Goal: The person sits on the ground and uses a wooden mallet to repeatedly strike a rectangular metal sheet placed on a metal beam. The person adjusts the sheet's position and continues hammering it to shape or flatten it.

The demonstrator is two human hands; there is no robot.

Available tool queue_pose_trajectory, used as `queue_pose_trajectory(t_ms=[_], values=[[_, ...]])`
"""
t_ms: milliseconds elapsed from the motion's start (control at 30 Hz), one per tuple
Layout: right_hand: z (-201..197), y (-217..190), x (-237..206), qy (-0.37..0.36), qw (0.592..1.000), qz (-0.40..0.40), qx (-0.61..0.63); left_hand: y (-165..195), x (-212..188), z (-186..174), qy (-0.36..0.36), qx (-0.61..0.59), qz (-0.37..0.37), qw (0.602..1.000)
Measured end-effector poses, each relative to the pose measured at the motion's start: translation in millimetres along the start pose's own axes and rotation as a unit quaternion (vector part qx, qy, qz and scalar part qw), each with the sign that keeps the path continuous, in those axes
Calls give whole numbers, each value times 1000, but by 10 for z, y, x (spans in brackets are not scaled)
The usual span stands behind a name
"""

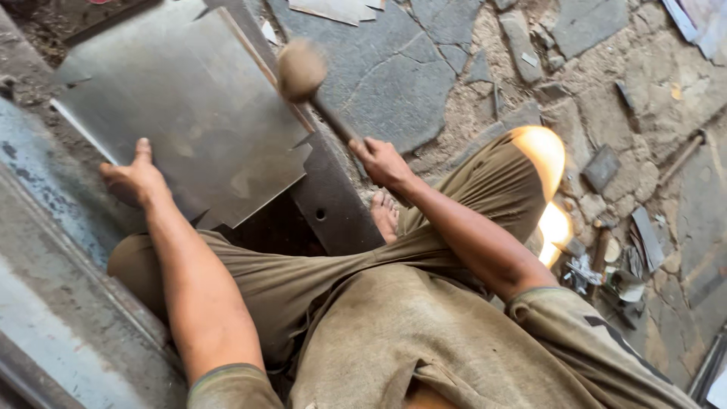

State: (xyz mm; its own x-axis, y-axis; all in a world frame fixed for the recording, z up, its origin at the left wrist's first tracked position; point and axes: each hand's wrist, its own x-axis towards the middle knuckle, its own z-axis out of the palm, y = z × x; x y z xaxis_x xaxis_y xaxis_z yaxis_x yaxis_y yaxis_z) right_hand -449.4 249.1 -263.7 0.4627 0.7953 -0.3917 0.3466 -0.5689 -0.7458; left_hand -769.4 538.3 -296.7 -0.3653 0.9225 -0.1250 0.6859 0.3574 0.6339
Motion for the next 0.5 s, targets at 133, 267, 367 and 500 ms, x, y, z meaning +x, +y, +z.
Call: queue_pose_trajectory(t_ms=[133,267,367,500], values=[[-58,81,-41,-1,993,-42,109,4,3,-25,36,9,-10,999],[-98,90,-30,-41,998,-40,-1,28,-16,-37,24,-34,-43,998],[-142,78,-5,-65,997,43,17,62,-26,-61,40,-10,-45,998],[-171,83,-15,-39,997,-52,36,60,-6,-76,74,-13,-47,996]])
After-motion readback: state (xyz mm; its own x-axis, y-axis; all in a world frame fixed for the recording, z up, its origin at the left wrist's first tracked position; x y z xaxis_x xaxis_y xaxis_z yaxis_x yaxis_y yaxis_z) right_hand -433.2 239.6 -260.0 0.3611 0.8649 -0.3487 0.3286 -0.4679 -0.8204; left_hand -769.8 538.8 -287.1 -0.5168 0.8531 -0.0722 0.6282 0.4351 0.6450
